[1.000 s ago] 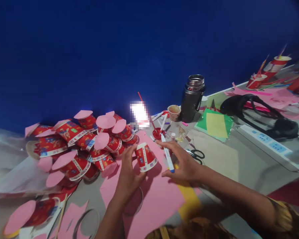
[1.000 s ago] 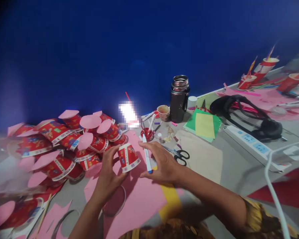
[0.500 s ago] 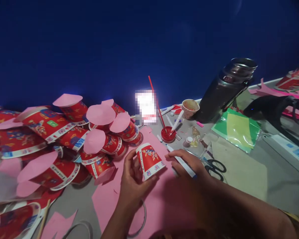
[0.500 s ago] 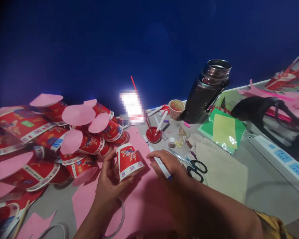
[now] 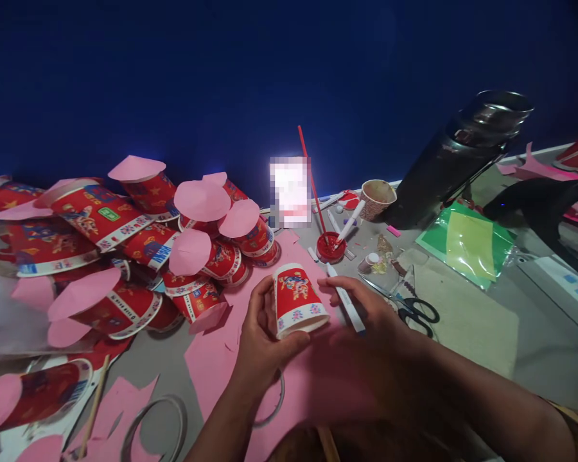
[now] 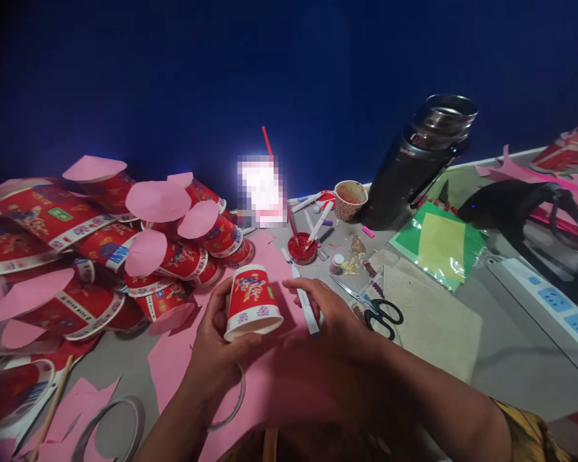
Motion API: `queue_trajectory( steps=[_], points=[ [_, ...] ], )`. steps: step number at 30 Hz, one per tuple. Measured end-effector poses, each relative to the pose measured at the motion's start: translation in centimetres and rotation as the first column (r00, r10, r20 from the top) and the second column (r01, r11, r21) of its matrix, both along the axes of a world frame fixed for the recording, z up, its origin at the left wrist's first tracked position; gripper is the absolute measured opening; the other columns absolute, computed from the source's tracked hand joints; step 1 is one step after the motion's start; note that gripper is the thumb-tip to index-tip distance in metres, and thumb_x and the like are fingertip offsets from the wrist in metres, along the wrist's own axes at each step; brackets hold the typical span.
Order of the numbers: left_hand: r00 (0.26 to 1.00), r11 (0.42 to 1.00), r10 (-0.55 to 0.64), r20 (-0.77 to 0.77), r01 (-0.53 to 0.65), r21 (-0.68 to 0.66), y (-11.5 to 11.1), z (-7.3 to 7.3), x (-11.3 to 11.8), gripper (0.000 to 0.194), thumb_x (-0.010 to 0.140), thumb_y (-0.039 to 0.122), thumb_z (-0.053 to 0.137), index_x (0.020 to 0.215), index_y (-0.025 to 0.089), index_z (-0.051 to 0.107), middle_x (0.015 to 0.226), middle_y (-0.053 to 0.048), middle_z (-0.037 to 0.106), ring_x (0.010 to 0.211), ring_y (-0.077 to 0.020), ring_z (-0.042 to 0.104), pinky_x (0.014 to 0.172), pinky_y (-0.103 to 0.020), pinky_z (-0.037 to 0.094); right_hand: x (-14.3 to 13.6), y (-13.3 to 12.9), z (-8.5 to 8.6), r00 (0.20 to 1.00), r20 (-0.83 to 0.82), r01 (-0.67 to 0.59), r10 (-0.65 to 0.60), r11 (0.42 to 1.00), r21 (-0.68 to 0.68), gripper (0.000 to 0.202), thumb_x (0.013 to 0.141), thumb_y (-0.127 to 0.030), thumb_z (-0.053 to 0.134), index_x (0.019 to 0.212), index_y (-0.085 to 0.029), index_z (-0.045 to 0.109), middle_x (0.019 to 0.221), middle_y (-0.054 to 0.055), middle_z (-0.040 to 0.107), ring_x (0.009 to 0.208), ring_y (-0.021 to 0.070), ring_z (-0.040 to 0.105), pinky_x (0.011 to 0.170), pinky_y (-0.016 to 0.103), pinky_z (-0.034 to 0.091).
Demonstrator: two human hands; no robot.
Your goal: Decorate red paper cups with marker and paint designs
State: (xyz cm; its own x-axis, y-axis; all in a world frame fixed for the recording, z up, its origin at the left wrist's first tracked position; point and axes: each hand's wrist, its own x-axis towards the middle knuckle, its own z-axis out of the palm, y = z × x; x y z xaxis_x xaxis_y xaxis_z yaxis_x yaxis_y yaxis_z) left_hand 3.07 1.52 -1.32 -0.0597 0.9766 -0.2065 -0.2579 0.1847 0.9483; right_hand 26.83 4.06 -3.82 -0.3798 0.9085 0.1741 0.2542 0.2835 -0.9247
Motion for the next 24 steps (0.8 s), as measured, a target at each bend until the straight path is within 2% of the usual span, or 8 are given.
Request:
queue_trajectory(
  steps=[2, 4, 9, 12, 14, 17, 21, 24],
  points=[
    [0.997, 0.998, -0.025, 0.075, 0.029, -0.060, -0.4, -0.6, 0.3, 0.113, 0.050, 0.037, 0.108, 0.147, 0.031, 0.051, 0.142, -0.012, 0.069, 0.118, -0.0348, 0.076, 0.089, -0.041, 0.068, -0.2, -0.1, 0.2, 0.993, -0.120, -0.020, 0.006, 0.994, -0.110, 0.096, 0.074, -0.060, 0.098, 0.154, -0.029, 0.056, 0.156, 0.017, 0.064, 0.127, 0.0349, 0.073, 0.102, 0.046, 0.065],
    [0.992, 0.994, -0.063, 0.106, 0.072, -0.085, -0.6, -1.2, 0.7, 0.117, 0.048, 0.036, 0.109, 0.148, 0.033, 0.050, 0.143, -0.012, 0.069, 0.117, -0.0345, 0.076, 0.090, -0.041, 0.068, -0.4, -0.1, 0.4, 0.978, -0.208, -0.036, 0.001, 0.986, -0.162, 0.101, 0.070, -0.061, 0.100, 0.154, -0.030, 0.055, 0.159, 0.017, 0.061, 0.134, 0.0360, 0.070, 0.107, 0.047, 0.062],
    [0.991, 0.988, -0.133, 0.023, 0.135, -0.071, -0.7, -1.0, 1.4, 0.119, 0.047, 0.038, 0.109, 0.149, 0.032, 0.049, 0.150, -0.015, 0.066, 0.124, -0.0389, 0.074, 0.092, -0.045, 0.069, -0.5, 0.0, 0.7, 0.984, -0.178, -0.032, -0.004, 0.980, -0.197, 0.106, 0.061, -0.055, 0.105, 0.152, -0.029, 0.057, 0.153, 0.015, 0.065, 0.130, 0.0358, 0.070, 0.107, 0.048, 0.060],
    [0.985, 0.986, -0.165, -0.054, 0.165, 0.003, -0.5, 0.2, 0.9, 0.120, 0.051, 0.039, 0.108, 0.154, 0.034, 0.049, 0.165, -0.016, 0.053, 0.138, -0.0421, 0.066, 0.097, -0.047, 0.068, -0.3, 0.2, 0.9, 0.996, -0.092, 0.000, -0.009, 0.994, -0.107, 0.105, 0.060, -0.056, 0.105, 0.151, -0.029, 0.059, 0.146, 0.013, 0.068, 0.125, 0.0349, 0.071, 0.104, 0.047, 0.060],
    [0.979, 0.980, -0.185, -0.090, 0.191, 0.056, -0.4, 1.0, 0.1, 0.121, 0.054, 0.037, 0.107, 0.159, 0.036, 0.047, 0.174, -0.015, 0.042, 0.151, -0.0438, 0.054, 0.104, -0.049, 0.066, -0.2, 0.5, 0.9, 1.000, -0.013, 0.017, -0.017, 1.000, -0.002, 0.104, 0.061, -0.061, 0.103, 0.150, -0.029, 0.061, 0.141, 0.013, 0.070, 0.123, 0.0360, 0.071, 0.106, 0.049, 0.059],
    [0.946, 0.961, -0.260, -0.196, 0.273, 0.043, -0.4, 1.9, -1.3, 0.117, 0.063, 0.033, 0.104, 0.164, 0.038, 0.045, 0.179, -0.012, 0.035, 0.161, -0.0431, 0.042, 0.115, -0.051, 0.060, -0.2, 0.8, 0.7, 0.997, 0.071, 0.001, -0.013, 0.986, 0.167, 0.102, 0.065, -0.069, 0.098, 0.150, -0.026, 0.062, 0.138, 0.015, 0.071, 0.124, 0.0385, 0.069, 0.109, 0.054, 0.056],
    [0.878, 0.935, -0.319, -0.357, 0.352, 0.031, -0.3, 2.2, -2.5, 0.104, 0.068, 0.032, 0.102, 0.160, 0.036, 0.053, 0.176, -0.011, 0.040, 0.151, -0.0428, 0.054, 0.123, -0.057, 0.052, -0.4, 0.9, 0.8, 0.992, 0.115, -0.081, 0.051, 0.957, 0.277, 0.096, 0.073, -0.071, 0.093, 0.149, -0.020, 0.062, 0.136, 0.018, 0.072, 0.123, 0.0385, 0.068, 0.112, 0.056, 0.053],
    [0.899, 0.939, -0.315, -0.305, 0.341, 0.034, -0.2, 2.4, -2.5, 0.103, 0.066, 0.032, 0.102, 0.158, 0.031, 0.057, 0.167, -0.014, 0.050, 0.152, -0.0424, 0.054, 0.123, -0.053, 0.053, -0.3, 0.7, 1.5, 0.995, 0.078, -0.072, 0.058, 0.977, 0.199, 0.101, 0.069, -0.071, 0.096, 0.151, -0.022, 0.060, 0.141, 0.017, 0.070, 0.127, 0.0385, 0.067, 0.113, 0.056, 0.053]
  ],
)
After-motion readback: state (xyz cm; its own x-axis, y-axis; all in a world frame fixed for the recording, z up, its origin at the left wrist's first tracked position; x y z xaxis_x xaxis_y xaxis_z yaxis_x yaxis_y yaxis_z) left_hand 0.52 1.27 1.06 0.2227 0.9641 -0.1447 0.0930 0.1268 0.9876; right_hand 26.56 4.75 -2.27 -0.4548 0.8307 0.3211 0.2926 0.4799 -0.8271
